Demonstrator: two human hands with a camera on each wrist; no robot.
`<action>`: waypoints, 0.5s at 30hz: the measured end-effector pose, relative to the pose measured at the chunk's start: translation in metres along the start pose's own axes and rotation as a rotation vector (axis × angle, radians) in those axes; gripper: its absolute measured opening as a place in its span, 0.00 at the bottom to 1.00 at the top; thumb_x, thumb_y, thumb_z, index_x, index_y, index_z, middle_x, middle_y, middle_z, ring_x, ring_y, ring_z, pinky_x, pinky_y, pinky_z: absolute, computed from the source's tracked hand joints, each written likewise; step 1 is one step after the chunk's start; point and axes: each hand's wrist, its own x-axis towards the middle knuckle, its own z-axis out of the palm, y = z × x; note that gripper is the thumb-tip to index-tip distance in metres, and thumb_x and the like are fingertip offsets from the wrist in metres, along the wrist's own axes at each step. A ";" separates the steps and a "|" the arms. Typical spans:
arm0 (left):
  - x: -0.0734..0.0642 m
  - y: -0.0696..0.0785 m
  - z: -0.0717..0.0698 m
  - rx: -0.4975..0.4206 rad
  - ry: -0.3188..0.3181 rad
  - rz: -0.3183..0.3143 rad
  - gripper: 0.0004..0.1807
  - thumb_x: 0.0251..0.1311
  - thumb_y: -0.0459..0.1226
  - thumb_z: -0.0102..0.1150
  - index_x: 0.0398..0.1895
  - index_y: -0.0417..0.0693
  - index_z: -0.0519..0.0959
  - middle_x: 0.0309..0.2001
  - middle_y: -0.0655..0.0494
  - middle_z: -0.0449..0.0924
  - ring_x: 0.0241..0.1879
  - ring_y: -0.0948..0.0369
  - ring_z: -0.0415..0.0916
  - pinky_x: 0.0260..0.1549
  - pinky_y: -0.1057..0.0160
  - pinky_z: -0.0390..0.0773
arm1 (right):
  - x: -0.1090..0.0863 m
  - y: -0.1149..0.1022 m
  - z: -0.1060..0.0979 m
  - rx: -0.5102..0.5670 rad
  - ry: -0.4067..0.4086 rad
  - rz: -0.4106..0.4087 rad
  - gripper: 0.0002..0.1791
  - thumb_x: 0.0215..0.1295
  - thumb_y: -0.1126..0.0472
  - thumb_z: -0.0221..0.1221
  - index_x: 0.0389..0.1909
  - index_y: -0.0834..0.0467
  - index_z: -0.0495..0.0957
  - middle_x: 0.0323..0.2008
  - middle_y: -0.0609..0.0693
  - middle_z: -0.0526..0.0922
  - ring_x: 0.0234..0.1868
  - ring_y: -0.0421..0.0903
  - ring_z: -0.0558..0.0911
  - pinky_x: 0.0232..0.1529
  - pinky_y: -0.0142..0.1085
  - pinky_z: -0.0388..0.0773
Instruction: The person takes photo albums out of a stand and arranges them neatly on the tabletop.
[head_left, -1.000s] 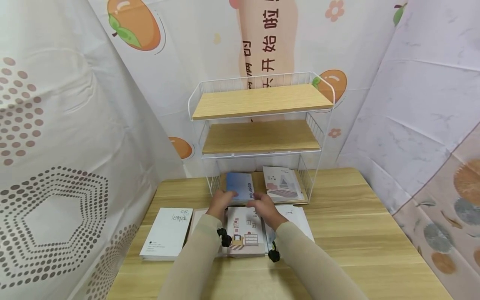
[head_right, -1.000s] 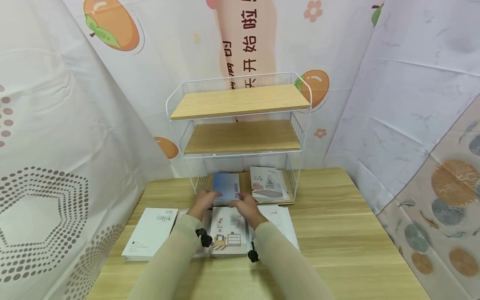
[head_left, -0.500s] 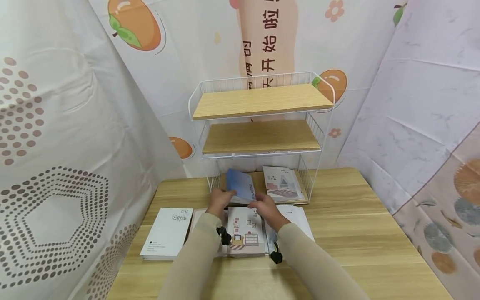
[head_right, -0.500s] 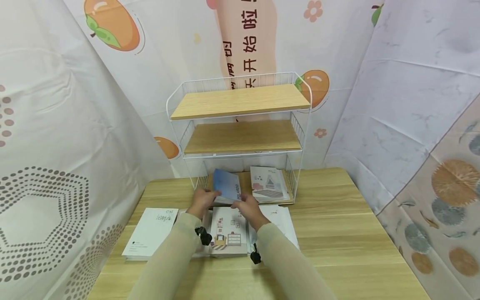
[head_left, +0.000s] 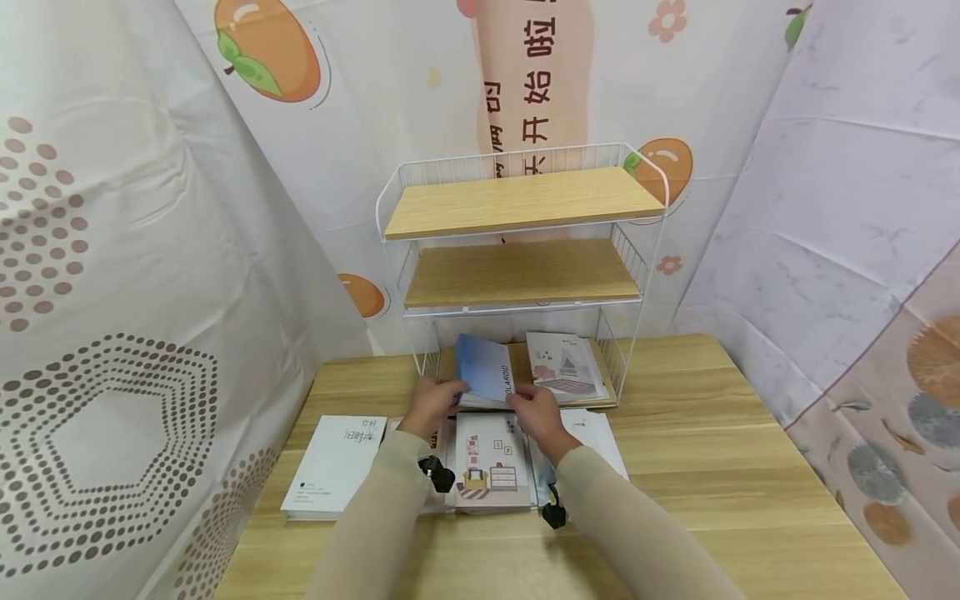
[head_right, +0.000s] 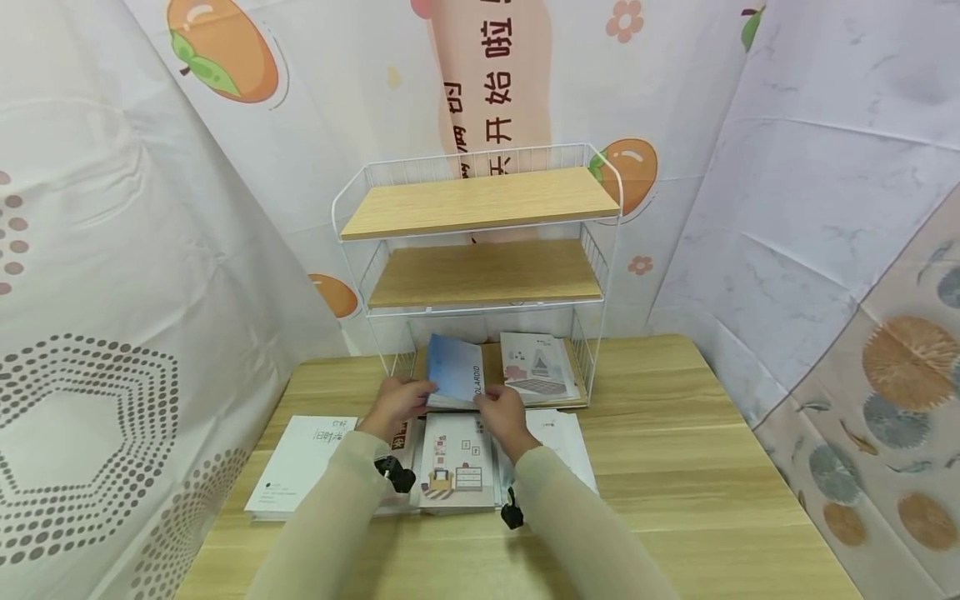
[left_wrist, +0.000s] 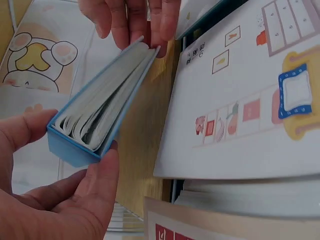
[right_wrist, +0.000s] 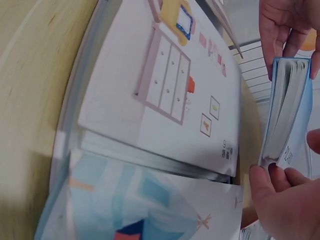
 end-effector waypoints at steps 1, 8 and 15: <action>-0.001 0.001 -0.002 -0.001 -0.007 -0.001 0.26 0.51 0.37 0.68 0.51 0.30 0.74 0.48 0.40 0.74 0.47 0.51 0.76 0.45 0.56 0.82 | 0.001 0.001 0.000 -0.009 0.012 -0.012 0.23 0.63 0.55 0.59 0.56 0.63 0.76 0.49 0.56 0.80 0.48 0.49 0.79 0.46 0.43 0.79; -0.010 0.003 -0.013 0.006 -0.025 -0.033 0.33 0.49 0.39 0.71 0.56 0.33 0.70 0.52 0.39 0.74 0.51 0.47 0.75 0.47 0.55 0.81 | 0.001 0.002 -0.002 0.101 0.036 0.059 0.25 0.59 0.52 0.65 0.54 0.60 0.76 0.41 0.52 0.82 0.38 0.45 0.83 0.41 0.40 0.83; -0.015 0.007 -0.012 -0.041 -0.114 -0.021 0.34 0.52 0.38 0.69 0.59 0.30 0.67 0.55 0.37 0.73 0.53 0.46 0.74 0.51 0.52 0.79 | -0.003 -0.003 -0.014 0.271 0.015 0.133 0.26 0.55 0.51 0.68 0.53 0.59 0.77 0.47 0.54 0.81 0.43 0.46 0.82 0.50 0.44 0.80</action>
